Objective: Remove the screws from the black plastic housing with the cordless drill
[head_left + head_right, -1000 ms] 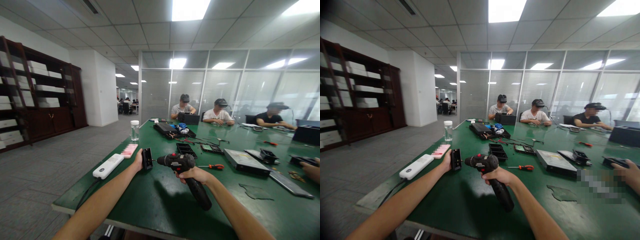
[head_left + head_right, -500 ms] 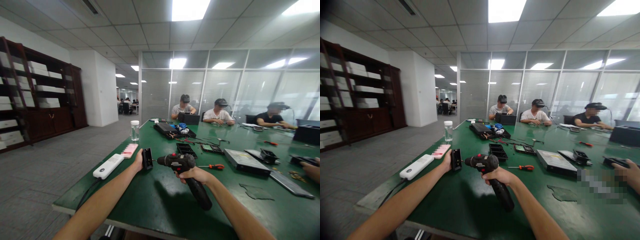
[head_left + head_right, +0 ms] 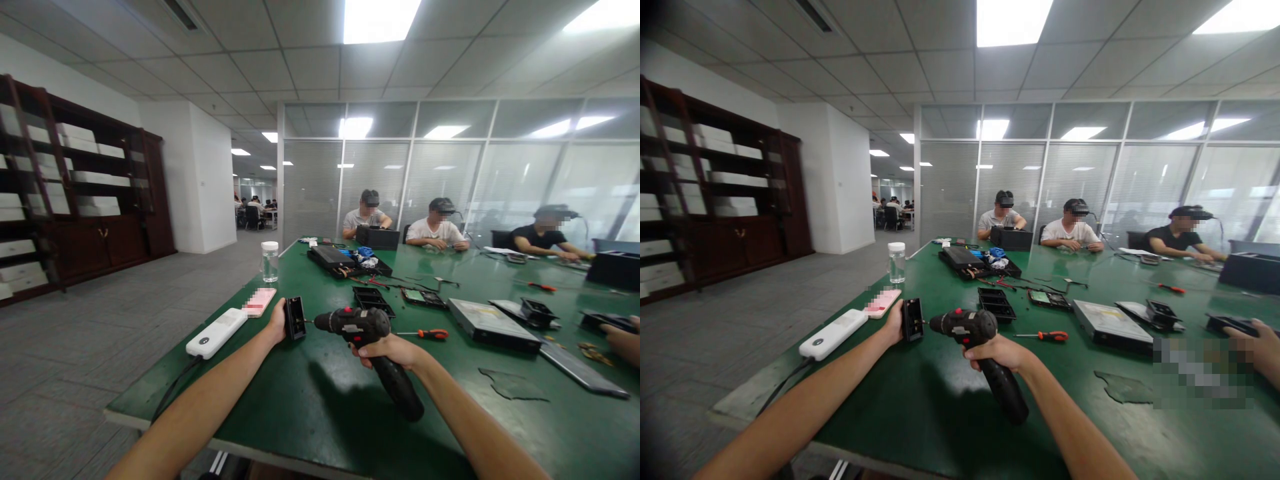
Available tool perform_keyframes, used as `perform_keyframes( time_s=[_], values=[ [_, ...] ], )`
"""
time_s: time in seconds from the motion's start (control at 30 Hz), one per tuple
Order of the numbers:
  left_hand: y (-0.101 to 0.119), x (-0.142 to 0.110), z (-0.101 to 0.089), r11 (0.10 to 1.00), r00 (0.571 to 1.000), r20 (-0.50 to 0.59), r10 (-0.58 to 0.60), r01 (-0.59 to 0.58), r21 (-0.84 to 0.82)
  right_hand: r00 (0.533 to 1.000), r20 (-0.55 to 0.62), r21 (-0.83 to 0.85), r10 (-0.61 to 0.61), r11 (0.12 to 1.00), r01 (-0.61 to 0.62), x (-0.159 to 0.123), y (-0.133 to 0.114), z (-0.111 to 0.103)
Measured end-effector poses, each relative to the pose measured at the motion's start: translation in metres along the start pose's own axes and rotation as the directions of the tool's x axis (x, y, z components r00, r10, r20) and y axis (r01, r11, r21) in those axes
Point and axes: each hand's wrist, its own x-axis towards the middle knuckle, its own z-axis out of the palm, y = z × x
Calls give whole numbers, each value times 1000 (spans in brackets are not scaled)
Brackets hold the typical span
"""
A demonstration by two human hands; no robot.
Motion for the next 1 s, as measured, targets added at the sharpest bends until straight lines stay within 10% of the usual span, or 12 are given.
perform_keyframes(
  time_s=[1.0],
  values=[
    [0, 2, -2, 1000, 1000, 9, 9, -9, 24, 1000, 6, 4, -6, 1000, 6, -1, -1, 1]
  ],
)
